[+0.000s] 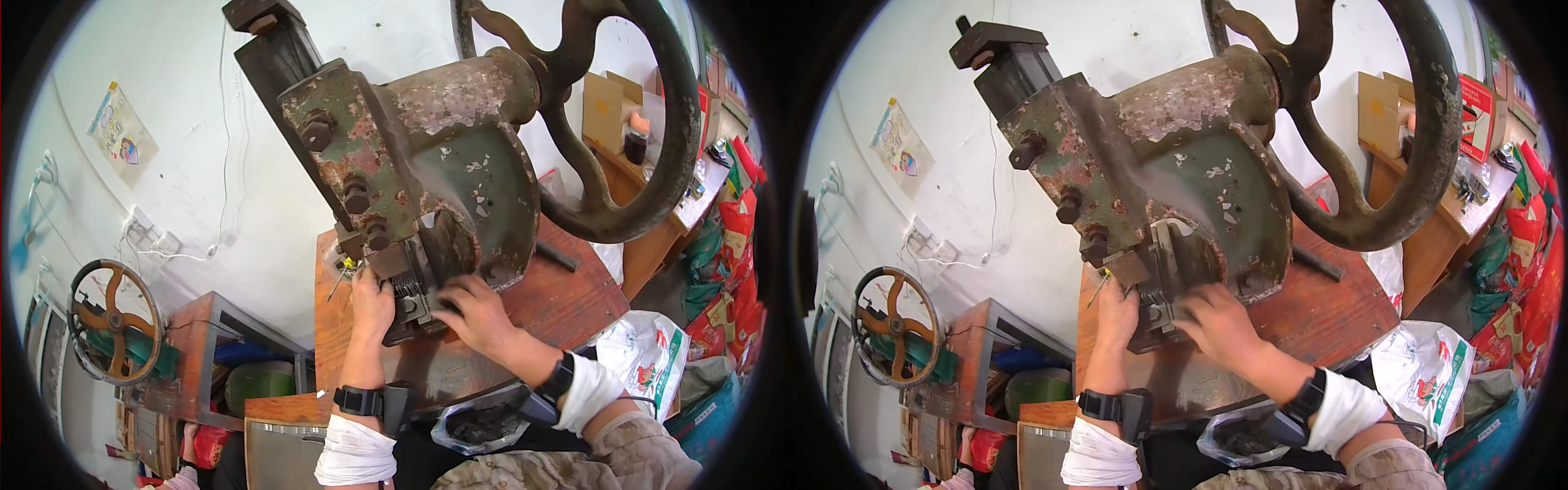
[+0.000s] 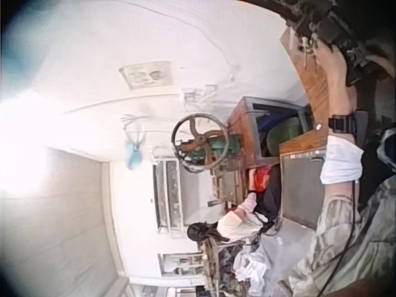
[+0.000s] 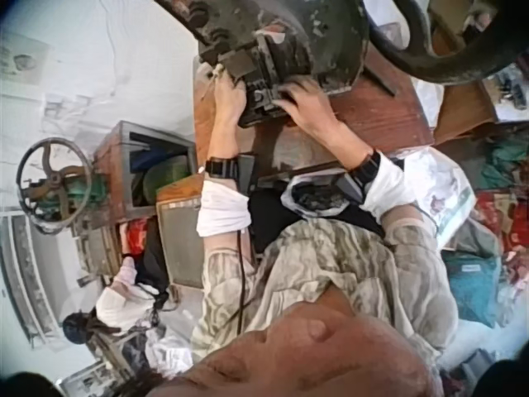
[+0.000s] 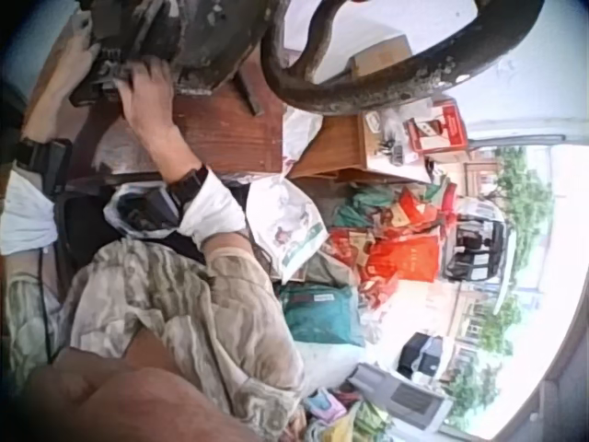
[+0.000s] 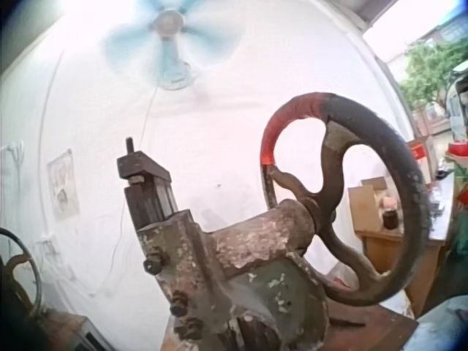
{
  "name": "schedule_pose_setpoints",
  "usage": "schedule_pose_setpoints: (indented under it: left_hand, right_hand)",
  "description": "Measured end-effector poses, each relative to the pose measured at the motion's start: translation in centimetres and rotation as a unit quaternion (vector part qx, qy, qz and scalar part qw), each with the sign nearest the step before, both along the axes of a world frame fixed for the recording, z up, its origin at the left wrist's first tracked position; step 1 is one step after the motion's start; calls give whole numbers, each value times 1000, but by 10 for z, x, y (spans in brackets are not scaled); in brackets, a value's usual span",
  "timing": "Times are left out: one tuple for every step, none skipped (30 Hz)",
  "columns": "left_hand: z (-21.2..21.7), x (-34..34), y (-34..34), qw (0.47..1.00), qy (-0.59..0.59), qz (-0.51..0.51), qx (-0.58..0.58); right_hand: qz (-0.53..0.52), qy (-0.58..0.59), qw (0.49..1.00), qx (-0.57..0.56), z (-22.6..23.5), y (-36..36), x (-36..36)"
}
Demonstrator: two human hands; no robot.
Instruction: Manually operate a stamping machine to punch holes or shapes into small metal components.
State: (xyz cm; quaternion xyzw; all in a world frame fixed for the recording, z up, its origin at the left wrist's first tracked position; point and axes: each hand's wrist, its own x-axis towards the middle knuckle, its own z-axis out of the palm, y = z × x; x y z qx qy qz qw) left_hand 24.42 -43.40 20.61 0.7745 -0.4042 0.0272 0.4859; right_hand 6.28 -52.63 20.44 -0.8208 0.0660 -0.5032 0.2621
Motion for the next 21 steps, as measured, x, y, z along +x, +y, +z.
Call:
schedule_pose_setpoints:
  left_hand:
    - [-1,2,-3,1000,21,-21,9]
    - [-1,2,-3,999,24,-22,7]
    - [0,2,-2,995,88,-48,-22]
    - [1,1,-2,984,151,-75,-52]
    - [2,0,-2,984,154,-72,-54]
    - [3,0,-2,982,156,-80,-75]
    - [3,0,-2,979,158,-87,-96]
    - [2,1,-2,978,159,-88,-99]
    - [1,2,-2,979,160,-83,-94]
    - [1,2,-1,980,161,-79,-89]
    - [1,2,0,979,162,-79,-90]
    - [3,1,1,984,147,-82,-67]
    - [3,0,2,987,130,-85,-44]
    - [2,0,4,987,130,-83,-46]
    - [-1,0,4,992,99,-71,-41]
    - [-2,1,5,995,67,-59,-36]
    - [0,-1,4,995,68,-63,-37]
    - [3,-3,3,995,69,-63,-30]
    - [5,-4,2,995,70,-63,-23]
    - [5,-4,3,995,69,-61,-25]
    - [6,-4,5,995,81,-60,-17]
  right_hand:
    - [-4,4,1000,-5,3,-5,9]
    - [-8,23,1000,-17,2,-8,22]
    - [-12,43,999,-29,3,-12,29]
    - [-13,46,998,-31,6,-17,32]
    - [-16,84,996,9,9,-21,34]
    - [-19,121,991,50,11,-22,36]
    - [-18,124,991,48,12,-21,38]
    - [-26,128,990,47,13,-20,40]
    - [-33,131,990,47,15,-19,42]
    - [-35,132,990,45,16,-19,43]
    - [-49,133,989,42,16,-18,44]
    - [-64,134,988,40,16,-17,45]
    - [-65,135,988,38,17,-14,44]
    - [-76,129,988,41,18,-7,41]
    - [-86,122,988,45,19,-2,41]
    - [-84,122,988,43,21,1,45]
    - [-89,146,984,42,23,3,48]
    - [-94,170,980,42,25,3,50]
    - [-98,170,980,40,23,-1,49]
    - [-90,166,981,52,19,-6,52]
    - [-83,162,981,64,17,-10,54]
